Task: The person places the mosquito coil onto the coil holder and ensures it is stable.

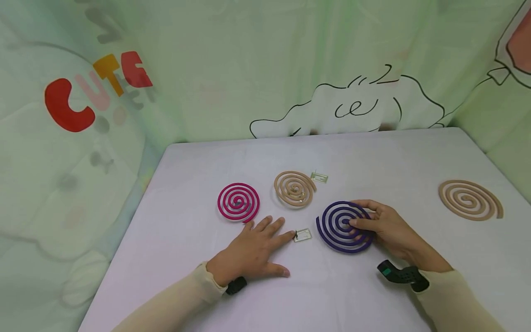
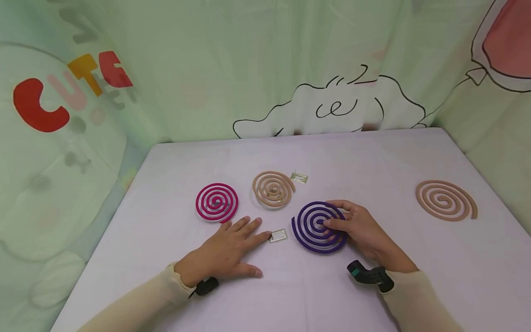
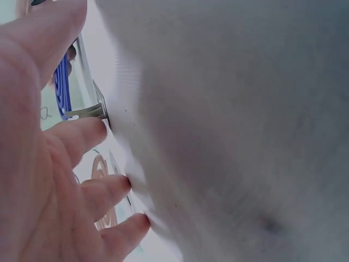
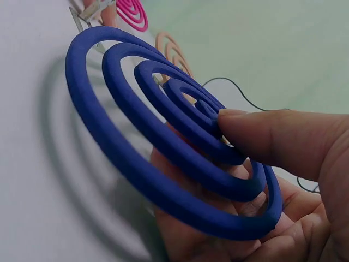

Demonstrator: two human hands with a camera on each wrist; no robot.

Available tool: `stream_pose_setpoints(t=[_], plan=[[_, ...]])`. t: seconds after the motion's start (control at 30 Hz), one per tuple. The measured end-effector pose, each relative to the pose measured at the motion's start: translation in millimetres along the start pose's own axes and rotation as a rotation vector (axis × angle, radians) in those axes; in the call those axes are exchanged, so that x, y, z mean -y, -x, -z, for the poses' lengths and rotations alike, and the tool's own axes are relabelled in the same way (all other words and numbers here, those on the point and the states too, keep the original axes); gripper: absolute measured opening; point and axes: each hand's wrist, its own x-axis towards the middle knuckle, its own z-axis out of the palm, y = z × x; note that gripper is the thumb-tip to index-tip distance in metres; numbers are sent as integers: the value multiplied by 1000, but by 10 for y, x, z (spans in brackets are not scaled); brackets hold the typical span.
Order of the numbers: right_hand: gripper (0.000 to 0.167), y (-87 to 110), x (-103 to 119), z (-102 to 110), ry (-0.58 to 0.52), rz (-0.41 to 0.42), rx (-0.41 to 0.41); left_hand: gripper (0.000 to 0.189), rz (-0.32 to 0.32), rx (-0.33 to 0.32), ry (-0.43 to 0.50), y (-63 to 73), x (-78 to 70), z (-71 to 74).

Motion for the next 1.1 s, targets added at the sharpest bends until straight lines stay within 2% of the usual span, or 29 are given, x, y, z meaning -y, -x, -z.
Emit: stream_pose_setpoints(t=[0.23, 0.63, 0.93, 1.1], plan=[[67, -88, 25, -103, -21, 11, 44, 90, 13, 3, -4, -39, 2, -39], [62, -156, 58, -190, -102, 20, 110, 92, -2, 4, -7, -53, 16, -53], [65, -236, 76, -308, -74, -25, 140, 92, 1, 39, -13, -77, 22, -34], [59, -279, 79, -368, -78, -43, 149, 91, -7, 57, 8, -87, 26, -28]])
